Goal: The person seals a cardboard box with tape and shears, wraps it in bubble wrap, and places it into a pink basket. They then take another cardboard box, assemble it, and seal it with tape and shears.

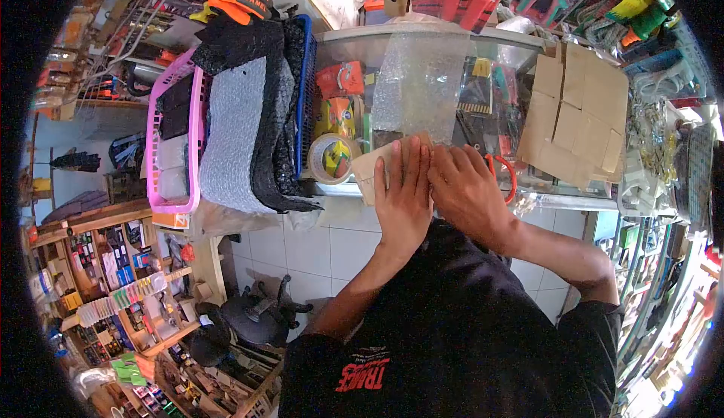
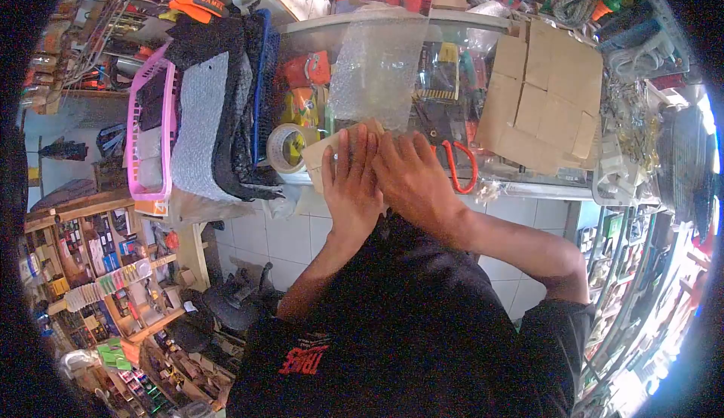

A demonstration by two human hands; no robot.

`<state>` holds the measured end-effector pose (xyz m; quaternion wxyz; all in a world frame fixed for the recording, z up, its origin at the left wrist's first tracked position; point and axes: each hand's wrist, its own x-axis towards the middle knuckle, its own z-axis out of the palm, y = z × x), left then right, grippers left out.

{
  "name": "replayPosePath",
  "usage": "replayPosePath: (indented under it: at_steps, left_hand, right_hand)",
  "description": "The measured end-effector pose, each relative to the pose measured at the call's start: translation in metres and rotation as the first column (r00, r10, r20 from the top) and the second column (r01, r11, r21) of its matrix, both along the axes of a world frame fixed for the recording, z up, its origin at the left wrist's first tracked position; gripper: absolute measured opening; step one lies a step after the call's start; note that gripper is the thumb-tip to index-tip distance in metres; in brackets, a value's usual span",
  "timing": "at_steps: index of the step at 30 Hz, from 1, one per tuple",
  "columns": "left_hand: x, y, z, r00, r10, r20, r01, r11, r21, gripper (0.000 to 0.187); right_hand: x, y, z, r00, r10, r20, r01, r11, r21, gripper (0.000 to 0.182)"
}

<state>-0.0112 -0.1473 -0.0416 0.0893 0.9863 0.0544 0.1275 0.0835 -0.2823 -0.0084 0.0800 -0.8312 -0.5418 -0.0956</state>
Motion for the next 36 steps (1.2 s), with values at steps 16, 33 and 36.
replayPosePath:
  at_steps: [16,33,36]
  left_hand:
    - [-0.062,0.036,-0.003,0.857,0.505,0.1,-0.095,0.346,-0.933,0.049]
    - [-0.047,0.056,-0.009,0.806,0.592,-0.013,-0.097,0.109,-0.989,0.022]
    - [-0.048,0.057,-0.008,0.809,0.588,-0.004,-0.176,0.236,-0.956,0.023]
  right_hand:
    - [0.003,0.004,0.013,0.999,0.0,-0.054,-0.003,0.998,-0.058,0.036]
    - [0.003,0.002,0.008,0.997,0.014,-0.079,-0.013,1.0,0.012,0.04]
    - [0.004,0.001,0.004,0.997,0.019,-0.07,-0.017,1.0,0.025,0.039]
